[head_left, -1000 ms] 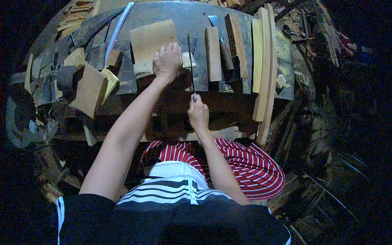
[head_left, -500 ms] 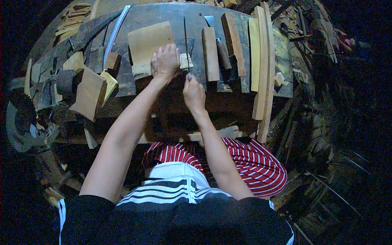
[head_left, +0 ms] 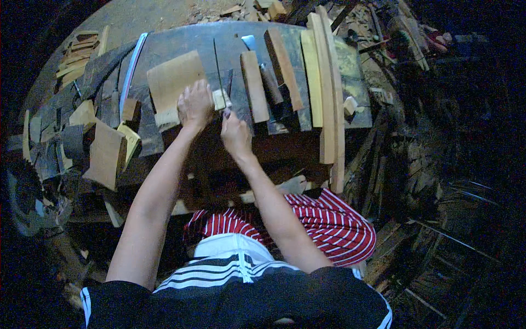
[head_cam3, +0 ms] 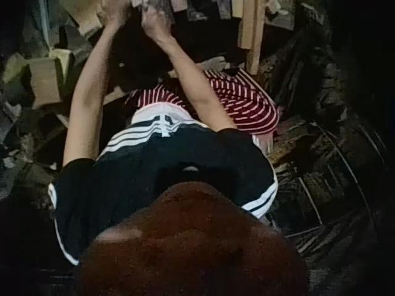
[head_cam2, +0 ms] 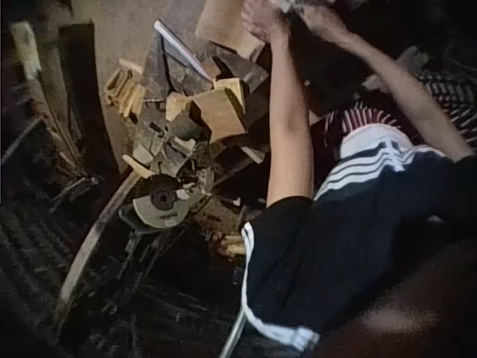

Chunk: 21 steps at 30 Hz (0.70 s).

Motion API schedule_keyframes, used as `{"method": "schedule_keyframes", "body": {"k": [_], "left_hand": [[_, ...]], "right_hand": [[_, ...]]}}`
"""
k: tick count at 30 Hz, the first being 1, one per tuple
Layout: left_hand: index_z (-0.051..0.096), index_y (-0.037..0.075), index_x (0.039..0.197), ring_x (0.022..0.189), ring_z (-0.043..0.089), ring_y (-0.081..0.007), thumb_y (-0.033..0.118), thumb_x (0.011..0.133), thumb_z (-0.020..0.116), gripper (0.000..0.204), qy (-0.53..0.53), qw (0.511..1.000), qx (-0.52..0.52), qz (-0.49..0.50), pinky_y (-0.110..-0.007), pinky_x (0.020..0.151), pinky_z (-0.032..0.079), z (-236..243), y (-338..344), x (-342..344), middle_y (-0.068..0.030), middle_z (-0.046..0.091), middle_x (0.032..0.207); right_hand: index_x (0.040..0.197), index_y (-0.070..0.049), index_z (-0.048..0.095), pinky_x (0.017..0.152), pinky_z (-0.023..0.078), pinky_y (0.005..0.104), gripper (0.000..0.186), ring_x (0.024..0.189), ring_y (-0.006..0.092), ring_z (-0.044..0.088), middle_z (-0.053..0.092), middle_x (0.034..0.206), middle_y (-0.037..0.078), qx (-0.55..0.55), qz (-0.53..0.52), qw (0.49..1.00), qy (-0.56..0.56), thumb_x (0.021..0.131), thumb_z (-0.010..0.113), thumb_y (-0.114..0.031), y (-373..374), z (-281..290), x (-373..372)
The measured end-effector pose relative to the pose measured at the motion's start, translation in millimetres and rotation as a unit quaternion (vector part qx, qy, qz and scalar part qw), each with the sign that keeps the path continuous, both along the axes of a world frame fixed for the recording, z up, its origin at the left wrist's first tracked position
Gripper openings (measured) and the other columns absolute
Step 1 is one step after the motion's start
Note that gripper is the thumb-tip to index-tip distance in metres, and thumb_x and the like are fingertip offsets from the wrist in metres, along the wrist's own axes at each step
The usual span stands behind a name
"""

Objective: The person saws notches into a wooden block using a hand saw.

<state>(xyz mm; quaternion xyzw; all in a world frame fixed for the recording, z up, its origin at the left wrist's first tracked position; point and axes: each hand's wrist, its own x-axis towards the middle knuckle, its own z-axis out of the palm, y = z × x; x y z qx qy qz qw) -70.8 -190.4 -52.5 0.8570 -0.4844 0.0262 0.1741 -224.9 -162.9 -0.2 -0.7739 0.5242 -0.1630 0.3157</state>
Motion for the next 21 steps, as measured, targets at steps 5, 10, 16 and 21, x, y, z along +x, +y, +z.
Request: {"method": "schedule_keyframes", "body": {"k": [5,10,16,21], "left_hand": [[0.056,0.010,0.093,0.088,0.057,-0.0324,0.026,0.090,0.045,0.020,-0.006,0.999,-0.030,-0.007,-0.047,0.075,0.044,-2.9,3.1,1.5,-0.0108,0.060,0.091],[0.058,0.009,0.095,0.086,0.057,-0.0303,0.025,0.089,0.045,0.022,-0.045,0.999,-0.019,-0.013,-0.044,0.072,0.044,-6.4,-0.9,1.4,-0.0101,0.060,0.091],[0.058,0.009,0.097,0.085,0.057,-0.0278,0.024,0.088,0.046,0.021,-0.045,0.999,-0.006,-0.002,-0.043,0.071,0.044,4.2,1.6,-2.0,-0.0080,0.059,0.092],[0.057,0.012,0.095,0.089,0.057,-0.0255,0.026,0.089,0.047,0.018,-0.067,0.998,-0.007,-0.004,-0.042,0.075,0.045,3.1,3.0,-3.7,-0.0064,0.060,0.093]], "right_hand": [[0.099,-0.006,0.054,0.058,0.048,0.0541,0.024,0.067,0.0426,0.061,0.062,0.071,0.025,0.168,0.004,0.974,0.150,0.094,0.042,-0.026,24.7,-0.5,-21.0],[0.093,-0.003,0.054,0.066,0.046,0.0556,0.025,0.074,0.0465,0.059,0.061,0.074,0.027,0.063,-0.011,0.998,0.028,0.093,0.041,-0.024,-2.2,-22.2,-4.2],[0.099,-0.006,0.054,0.067,0.045,0.0560,0.022,0.075,0.0467,0.058,0.060,0.074,0.028,0.121,0.001,0.992,0.042,0.092,0.043,-0.023,11.3,-26.7,-17.0],[0.092,-0.005,0.056,0.064,0.045,0.0556,0.021,0.072,0.0457,0.058,0.060,0.074,0.027,0.042,-0.023,0.998,-0.049,0.093,0.043,-0.022,10.0,-31.5,-14.7]]}}
